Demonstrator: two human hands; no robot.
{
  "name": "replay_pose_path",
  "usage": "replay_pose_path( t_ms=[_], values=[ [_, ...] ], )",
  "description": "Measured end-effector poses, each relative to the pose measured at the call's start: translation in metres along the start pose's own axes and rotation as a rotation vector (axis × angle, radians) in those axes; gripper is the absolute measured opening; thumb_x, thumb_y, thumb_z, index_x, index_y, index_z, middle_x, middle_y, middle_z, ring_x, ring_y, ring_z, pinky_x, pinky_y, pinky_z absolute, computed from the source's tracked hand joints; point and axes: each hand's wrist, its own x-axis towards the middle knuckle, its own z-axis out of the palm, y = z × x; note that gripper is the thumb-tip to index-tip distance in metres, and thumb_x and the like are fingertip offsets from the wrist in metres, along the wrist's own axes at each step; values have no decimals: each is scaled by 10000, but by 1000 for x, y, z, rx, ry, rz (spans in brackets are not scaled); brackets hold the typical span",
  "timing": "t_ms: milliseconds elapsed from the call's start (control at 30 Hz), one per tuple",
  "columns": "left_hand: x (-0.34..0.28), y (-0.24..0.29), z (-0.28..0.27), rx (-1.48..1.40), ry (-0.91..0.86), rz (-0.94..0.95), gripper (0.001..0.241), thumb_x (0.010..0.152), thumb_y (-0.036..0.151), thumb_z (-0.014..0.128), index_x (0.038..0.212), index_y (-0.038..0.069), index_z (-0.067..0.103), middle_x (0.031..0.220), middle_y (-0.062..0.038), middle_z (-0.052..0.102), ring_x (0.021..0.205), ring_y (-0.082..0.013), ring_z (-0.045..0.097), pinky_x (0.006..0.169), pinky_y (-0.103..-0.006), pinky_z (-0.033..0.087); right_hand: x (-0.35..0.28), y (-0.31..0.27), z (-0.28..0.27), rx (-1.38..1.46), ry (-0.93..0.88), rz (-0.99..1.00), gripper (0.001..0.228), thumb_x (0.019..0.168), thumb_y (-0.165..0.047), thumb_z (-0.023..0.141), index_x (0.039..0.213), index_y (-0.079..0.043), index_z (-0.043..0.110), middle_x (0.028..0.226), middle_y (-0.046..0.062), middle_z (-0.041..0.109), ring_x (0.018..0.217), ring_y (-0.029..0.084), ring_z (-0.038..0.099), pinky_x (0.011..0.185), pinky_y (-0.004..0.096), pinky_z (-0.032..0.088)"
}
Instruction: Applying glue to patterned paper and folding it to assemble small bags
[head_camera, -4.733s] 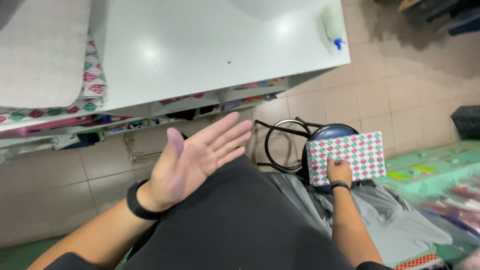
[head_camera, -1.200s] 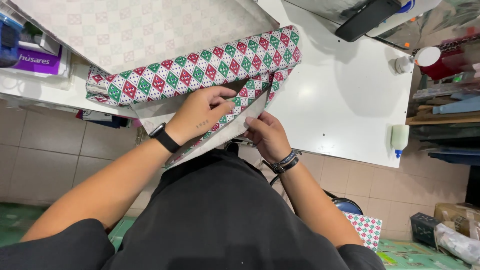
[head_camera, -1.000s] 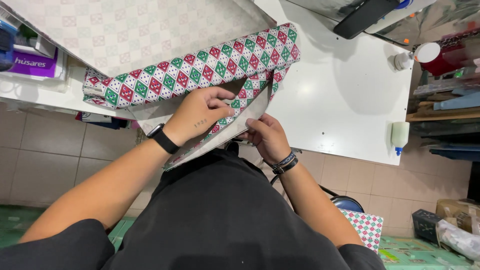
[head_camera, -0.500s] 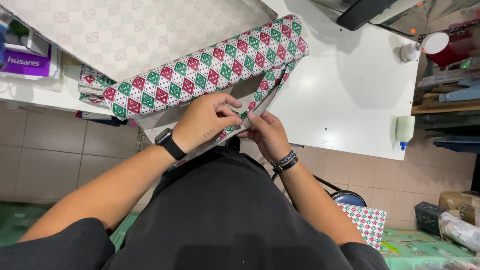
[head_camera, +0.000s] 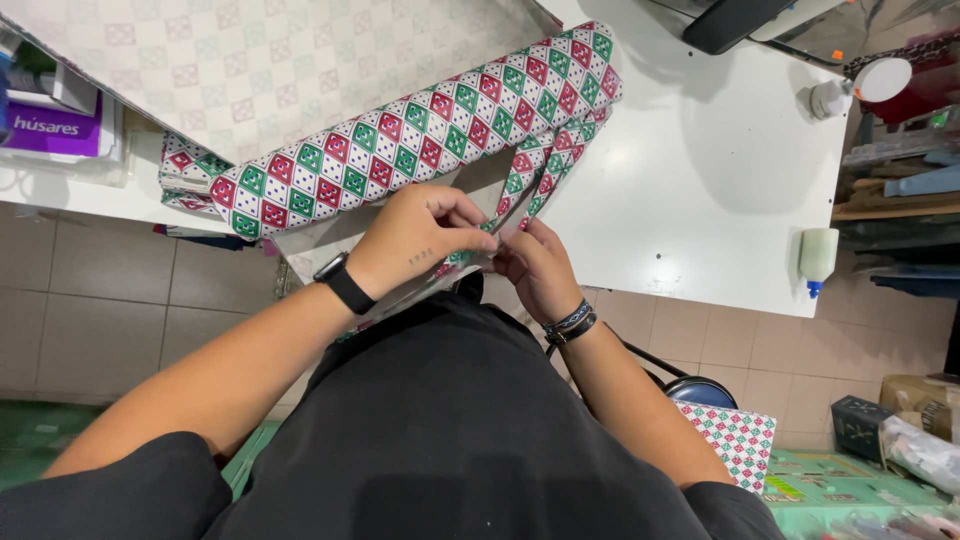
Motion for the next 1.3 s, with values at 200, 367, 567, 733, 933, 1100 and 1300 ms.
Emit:
replay_pose_path(
  t_ms=[200,367,567,733,933,1100,1300],
  values=[
    [-1,28,-23,-33,98,92,221,803,213,858,952,82,762,767,-21,733,764,-107,657,711,-272,535,1,-4,-5,-40,34,62,324,925,-74,622,1204,77,554,922,214,680,717,325,744,603,405,646],
    [-25,91,-78,-23,143,209,205,995,174,751,868,147,592,785,37,653,699,-55,577,654,-218,484,-23,-64,52,-124,85,181,282,846,-79,602,735,-121,347,620,-13,286,439,339,635,421,294,468],
    [-69,147,-123,224,212,485,166,1199,99,640,1085,39,536,944,-33,562,866,-123,554,779,-274,470,-4,-73,89,-15,-92,167,199,871,-9,570,683,35,525,672,243,688,500,316,691,401,260,531],
    [-108,193,-107,380,191,802,229,1213,41,538,1350,-141,518,1384,-324,604,1364,-467,657,1139,-493,559,38,-52,126,35,-123,160,327,894,-57,644,1173,25,495,1021,195,667,815,331,710,626,392,667],
    [-102,230,-54,405,-71,1069,99,934,34,649,887,-47,618,975,-283,643,1075,-499,685,848,-492,546,140,46,54,-101,-135,-184,393,1028,-478,520,1284,-204,641,1028,3,676,882,128,571,786,357,519],
    [-49,164,25,779,-53,1189,87,1056,55,516,978,52,553,1501,-205,521,1397,-526,522,1117,-681,444,99,0,11,59,72,-175,499,986,-554,502,1287,-179,635,1093,51,685,928,189,619,773,364,553],
    [20,82,120,1009,-127,1205,240,913,113,623,1149,136,588,1374,-133,616,1282,-481,570,923,-607,521,7,-93,-46,304,347,-153,660,921,-667,474,1291,-142,626,1190,123,698,997,279,692,755,374,603]
  ],
)
